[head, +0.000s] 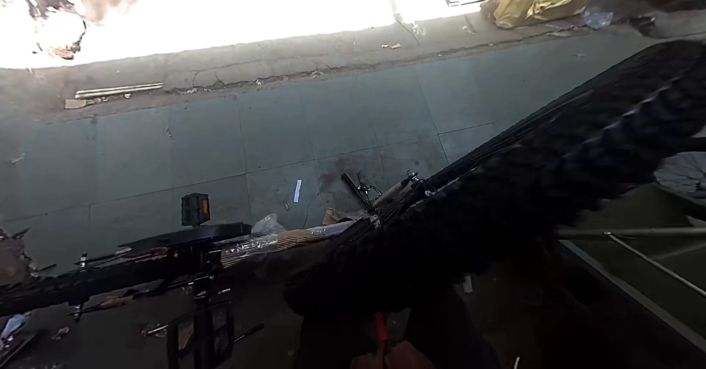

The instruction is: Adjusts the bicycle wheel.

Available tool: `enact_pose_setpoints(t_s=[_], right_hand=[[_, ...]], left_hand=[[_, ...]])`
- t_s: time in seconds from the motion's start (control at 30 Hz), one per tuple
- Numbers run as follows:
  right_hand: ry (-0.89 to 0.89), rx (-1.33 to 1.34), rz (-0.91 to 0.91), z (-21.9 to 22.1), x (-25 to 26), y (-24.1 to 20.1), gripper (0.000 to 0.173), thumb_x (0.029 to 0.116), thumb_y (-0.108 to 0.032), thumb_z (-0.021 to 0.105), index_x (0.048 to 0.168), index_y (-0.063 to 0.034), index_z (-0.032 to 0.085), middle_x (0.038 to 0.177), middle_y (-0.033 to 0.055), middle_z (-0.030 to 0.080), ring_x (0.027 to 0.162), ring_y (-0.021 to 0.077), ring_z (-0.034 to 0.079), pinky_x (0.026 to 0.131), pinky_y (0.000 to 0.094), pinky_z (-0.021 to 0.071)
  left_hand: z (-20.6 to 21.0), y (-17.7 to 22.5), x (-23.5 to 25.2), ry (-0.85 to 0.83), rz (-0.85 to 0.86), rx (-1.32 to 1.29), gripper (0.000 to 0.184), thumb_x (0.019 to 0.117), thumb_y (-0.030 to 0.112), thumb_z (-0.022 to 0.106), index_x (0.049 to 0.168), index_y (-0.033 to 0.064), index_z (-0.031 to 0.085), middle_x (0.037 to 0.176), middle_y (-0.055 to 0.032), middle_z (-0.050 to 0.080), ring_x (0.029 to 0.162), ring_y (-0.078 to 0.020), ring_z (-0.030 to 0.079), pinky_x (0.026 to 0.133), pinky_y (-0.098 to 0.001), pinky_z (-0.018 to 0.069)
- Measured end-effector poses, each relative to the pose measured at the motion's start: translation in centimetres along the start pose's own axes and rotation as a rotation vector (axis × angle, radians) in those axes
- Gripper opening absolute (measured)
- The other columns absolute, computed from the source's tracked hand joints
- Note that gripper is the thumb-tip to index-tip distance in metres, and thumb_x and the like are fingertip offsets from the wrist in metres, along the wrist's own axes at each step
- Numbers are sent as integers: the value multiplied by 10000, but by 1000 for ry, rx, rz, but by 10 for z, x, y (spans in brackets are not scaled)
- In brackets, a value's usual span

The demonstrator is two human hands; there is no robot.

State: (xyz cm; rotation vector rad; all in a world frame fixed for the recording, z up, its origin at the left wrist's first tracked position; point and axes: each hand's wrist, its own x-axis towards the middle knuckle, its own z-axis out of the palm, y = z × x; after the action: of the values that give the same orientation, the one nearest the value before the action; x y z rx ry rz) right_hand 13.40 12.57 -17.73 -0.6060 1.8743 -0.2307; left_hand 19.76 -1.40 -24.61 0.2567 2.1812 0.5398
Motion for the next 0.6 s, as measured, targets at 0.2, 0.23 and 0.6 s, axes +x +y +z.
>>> enact_pose_setpoints(t_s=[0.2,0.23,0.6], right_hand=[[7,-74,-73,13,61,32,334,999,-263,563,1020,52,673,1013,254,705,982,440,692,862,636,528],[23,-89,-73,4,59,27,386,959,-342,606,986,37,673,996,241,706,966,430,693,837,637,527],[350,40,138,-202,-185,-61,508,835,-484,759,1101,-58,691,1001,174,716,980,386,691,831,646,531]], left_hand=[[-24,-9,36,-154,-88,7,833,816,567,700,1483,100,521,1113,-181,742,1047,-371,716,907,-569,561],[-35,-10,32,-122,-75,32,879,753,577,742,1470,113,533,1105,-174,744,1040,-368,718,905,-571,563],[-344,163,-95,-161,259,380,620,767,444,847,1222,61,675,1090,-184,715,1036,-385,685,875,-641,539]])
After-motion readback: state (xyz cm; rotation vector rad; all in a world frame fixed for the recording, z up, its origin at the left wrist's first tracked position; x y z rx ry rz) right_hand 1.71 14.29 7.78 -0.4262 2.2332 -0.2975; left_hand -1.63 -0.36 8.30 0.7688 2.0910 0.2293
